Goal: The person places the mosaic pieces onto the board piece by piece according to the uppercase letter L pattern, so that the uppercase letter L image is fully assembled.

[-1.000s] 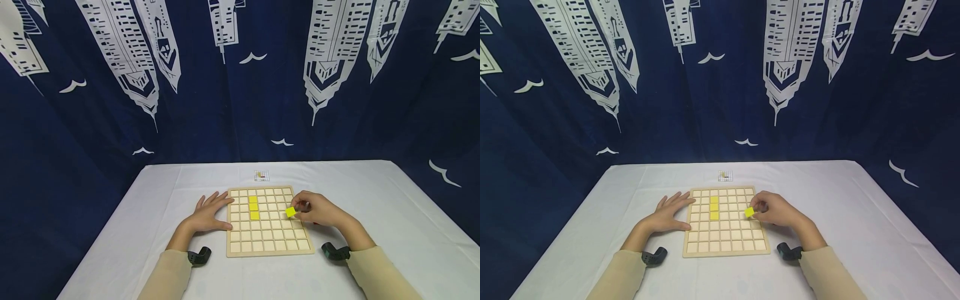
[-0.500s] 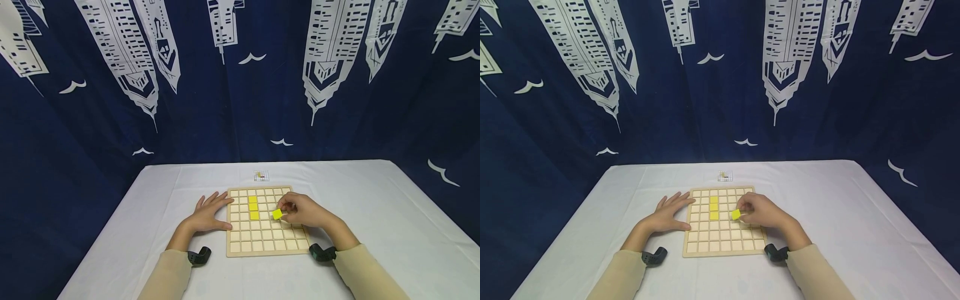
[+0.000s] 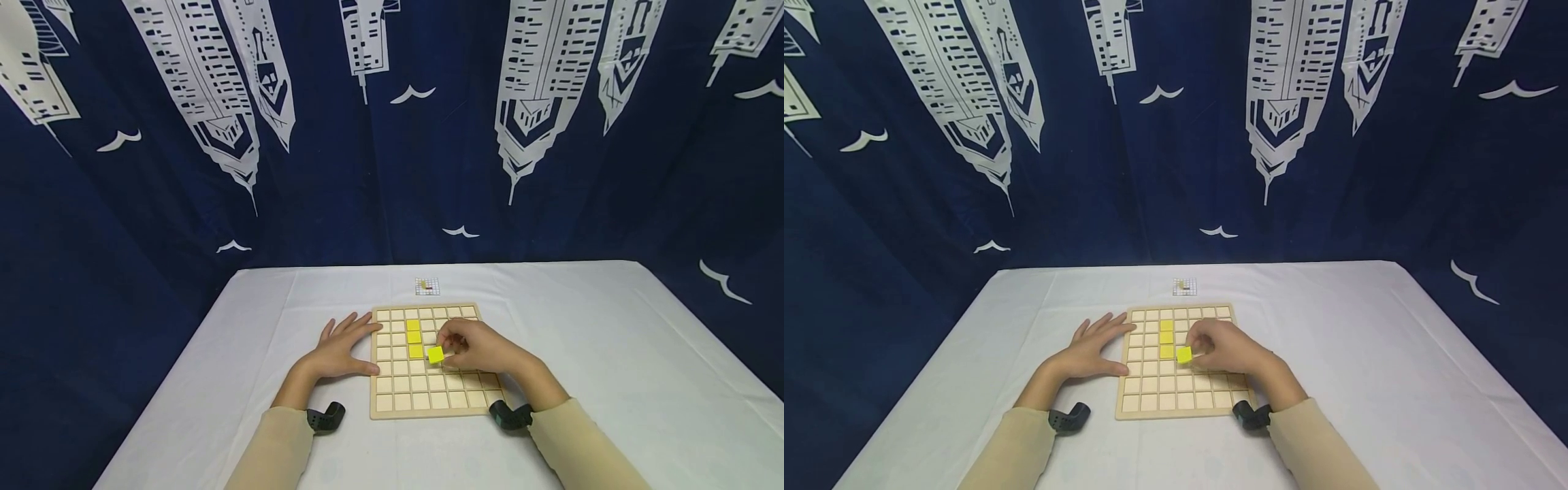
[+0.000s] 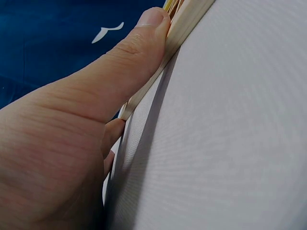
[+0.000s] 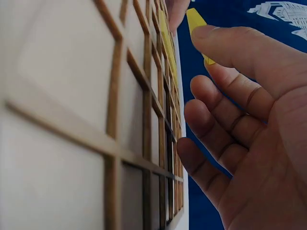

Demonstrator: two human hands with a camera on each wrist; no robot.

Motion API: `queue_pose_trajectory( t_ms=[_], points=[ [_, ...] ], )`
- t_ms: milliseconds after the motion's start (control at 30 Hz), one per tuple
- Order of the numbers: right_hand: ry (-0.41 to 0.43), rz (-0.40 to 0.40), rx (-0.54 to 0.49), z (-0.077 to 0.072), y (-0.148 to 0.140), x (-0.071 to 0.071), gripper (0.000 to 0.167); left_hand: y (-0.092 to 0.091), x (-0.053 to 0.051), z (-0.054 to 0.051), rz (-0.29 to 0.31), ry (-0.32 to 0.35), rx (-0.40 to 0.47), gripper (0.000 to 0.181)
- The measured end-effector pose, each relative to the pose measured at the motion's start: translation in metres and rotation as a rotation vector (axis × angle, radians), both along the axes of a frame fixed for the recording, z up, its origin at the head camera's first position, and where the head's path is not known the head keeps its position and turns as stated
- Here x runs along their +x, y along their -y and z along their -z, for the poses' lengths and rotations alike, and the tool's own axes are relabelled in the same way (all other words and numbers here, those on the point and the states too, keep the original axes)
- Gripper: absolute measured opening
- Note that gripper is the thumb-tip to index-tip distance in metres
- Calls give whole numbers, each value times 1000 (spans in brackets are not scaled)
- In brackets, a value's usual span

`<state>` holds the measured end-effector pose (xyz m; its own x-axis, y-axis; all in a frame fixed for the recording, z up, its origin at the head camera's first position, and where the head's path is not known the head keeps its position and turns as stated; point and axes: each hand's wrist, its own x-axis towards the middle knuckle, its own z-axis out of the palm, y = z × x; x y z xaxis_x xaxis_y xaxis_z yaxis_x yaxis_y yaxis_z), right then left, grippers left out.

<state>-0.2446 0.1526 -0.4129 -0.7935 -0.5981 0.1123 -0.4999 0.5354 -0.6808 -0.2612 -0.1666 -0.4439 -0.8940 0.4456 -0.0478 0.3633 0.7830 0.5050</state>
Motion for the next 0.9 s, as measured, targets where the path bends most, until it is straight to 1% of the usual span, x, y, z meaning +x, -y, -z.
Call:
queue_pose_trajectory(
  t_ms=[267,433,700,900],
  points=[
    [16,-39,2,5,10,4,26,0,0,-1,-8,-5,-6,92],
    [5,-20,24,11,14,5,23,-1,0,-1,-2,-3,-4,91],
    [-21,16,48,11,18,8,24,-2,0,-1,2,-9,-3,91],
    [-25,6,35,15,18,7,26,-1,0,0,1,-12,-11,91]
  ],
)
